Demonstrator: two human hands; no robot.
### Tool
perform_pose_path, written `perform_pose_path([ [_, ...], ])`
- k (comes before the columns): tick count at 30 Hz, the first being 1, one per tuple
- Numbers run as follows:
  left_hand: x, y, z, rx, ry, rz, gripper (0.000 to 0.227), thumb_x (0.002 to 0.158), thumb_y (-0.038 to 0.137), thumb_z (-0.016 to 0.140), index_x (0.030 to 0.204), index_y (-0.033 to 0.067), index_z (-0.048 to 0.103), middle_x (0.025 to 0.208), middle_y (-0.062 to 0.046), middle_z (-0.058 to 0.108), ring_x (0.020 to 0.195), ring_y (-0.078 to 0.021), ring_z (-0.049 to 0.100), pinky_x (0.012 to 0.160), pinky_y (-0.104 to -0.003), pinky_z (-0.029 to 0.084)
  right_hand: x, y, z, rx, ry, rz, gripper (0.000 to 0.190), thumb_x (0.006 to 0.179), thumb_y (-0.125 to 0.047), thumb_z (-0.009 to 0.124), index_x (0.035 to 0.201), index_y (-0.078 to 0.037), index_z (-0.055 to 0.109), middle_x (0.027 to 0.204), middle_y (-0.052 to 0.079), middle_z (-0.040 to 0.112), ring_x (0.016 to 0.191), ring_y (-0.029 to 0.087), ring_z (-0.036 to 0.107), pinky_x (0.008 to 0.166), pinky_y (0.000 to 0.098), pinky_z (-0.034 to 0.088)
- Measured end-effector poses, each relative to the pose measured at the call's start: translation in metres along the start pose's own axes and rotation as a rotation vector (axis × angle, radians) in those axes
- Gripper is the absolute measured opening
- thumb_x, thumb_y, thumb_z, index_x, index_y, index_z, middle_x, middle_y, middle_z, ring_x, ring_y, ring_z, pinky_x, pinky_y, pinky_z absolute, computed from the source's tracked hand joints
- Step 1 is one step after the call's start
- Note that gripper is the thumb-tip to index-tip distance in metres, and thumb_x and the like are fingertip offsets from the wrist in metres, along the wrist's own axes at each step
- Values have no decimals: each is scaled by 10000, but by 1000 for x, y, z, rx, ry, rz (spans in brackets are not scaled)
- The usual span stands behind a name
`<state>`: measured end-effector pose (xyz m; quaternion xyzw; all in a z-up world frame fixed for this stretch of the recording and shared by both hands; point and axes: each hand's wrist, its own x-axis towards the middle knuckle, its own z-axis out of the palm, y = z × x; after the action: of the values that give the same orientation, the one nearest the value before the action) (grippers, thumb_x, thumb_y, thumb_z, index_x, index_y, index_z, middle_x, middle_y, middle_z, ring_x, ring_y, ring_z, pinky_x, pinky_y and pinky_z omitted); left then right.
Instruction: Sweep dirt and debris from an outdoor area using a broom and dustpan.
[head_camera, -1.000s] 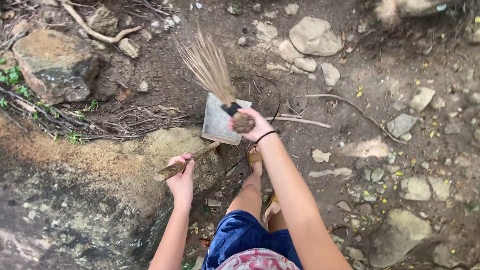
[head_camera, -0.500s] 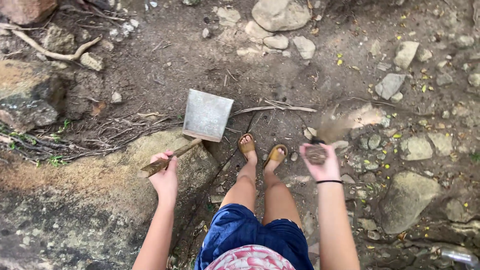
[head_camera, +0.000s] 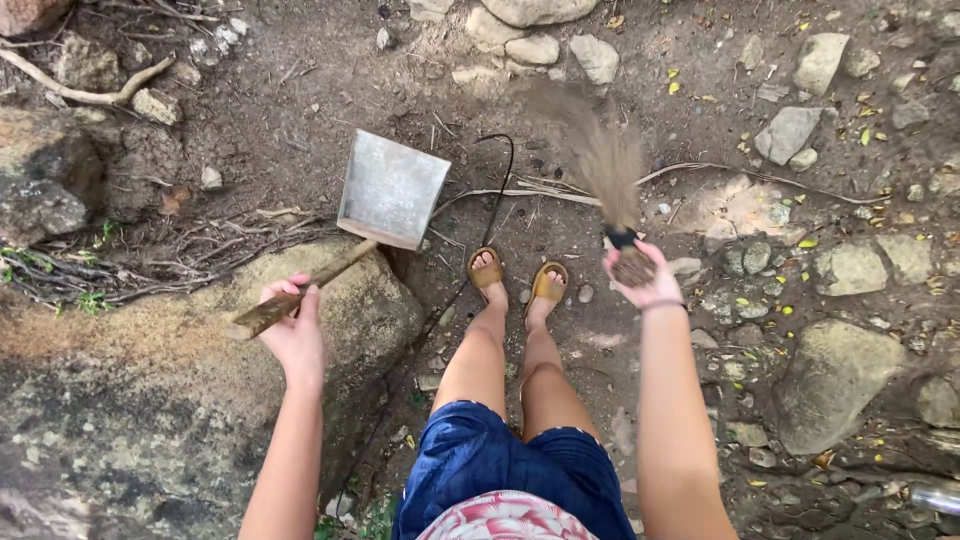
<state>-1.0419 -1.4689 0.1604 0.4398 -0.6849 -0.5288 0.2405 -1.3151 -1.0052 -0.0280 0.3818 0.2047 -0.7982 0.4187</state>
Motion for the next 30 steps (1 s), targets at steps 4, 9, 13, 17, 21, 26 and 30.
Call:
perform_pose_path([
  [4, 1, 7, 0, 0, 30, 43, 321, 921, -170, 655, 1030, 79, 486, 1153, -79, 628, 1200, -200, 614, 1117, -379, 478, -78, 22, -4, 101, 306, -209, 414, 891, -165, 632, 1244, 10, 505, 1005, 160, 639, 900, 297, 694, 937, 498, 606],
  [9, 7, 57, -3, 3, 165, 66, 359, 913, -191, 652, 1026, 103, 481, 1148, -75, 627, 1120, -165, 637, 1034, -311, 543, -109, 127, 61, -63, 50, 66, 363, 879, -148, 646, 1171, 36, 534, 979, 155, 686, 863, 303, 706, 880, 505, 606],
  [13, 13, 77, -26, -9, 262, 24, 335, 937, -163, 660, 1021, 114, 491, 1156, -77, 648, 1002, -153, 612, 867, -263, 558, -38, 176, 58, -122, -130, 278, 389, 934, -190, 681, 1204, 64, 562, 937, 201, 701, 836, 320, 708, 850, 482, 607],
  [17, 21, 88, -48, -65, 314, 75, 333, 987, -174, 648, 1087, 100, 489, 1210, -95, 653, 1028, -163, 634, 837, -260, 575, 32, 175, 4, -256, 19, 458, 342, 870, -203, 671, 1086, 46, 579, 873, 193, 714, 766, 337, 715, 789, 481, 622],
  [21, 26, 73, -75, -39, 254, 221, 398, 999, -251, 600, 1147, 92, 466, 1241, -96, 620, 1083, -164, 617, 879, -286, 541, 1, 170, -38, -636, 223, 100, 269, 866, -176, 693, 1020, 28, 609, 787, 130, 657, 647, 274, 665, 622, 454, 581],
  [26, 12, 59, -73, 20, 248, 324, 405, 973, -293, 606, 1099, 64, 464, 1207, -96, 592, 1154, -196, 608, 1176, -389, 467, -82, 216, 20, -755, 160, 97, 310, 809, -125, 699, 1099, -52, 615, 819, 77, 674, 695, 213, 678, 638, 416, 568],
  [30, -5, 65, -73, 57, 255, 327, 384, 981, -268, 641, 1070, 62, 467, 1185, -87, 592, 1208, -211, 623, 1269, -422, 465, -23, 214, -8, -680, 112, 649, 305, 795, -140, 735, 1009, 52, 632, 786, 226, 711, 661, 385, 723, 674, 527, 631],
])
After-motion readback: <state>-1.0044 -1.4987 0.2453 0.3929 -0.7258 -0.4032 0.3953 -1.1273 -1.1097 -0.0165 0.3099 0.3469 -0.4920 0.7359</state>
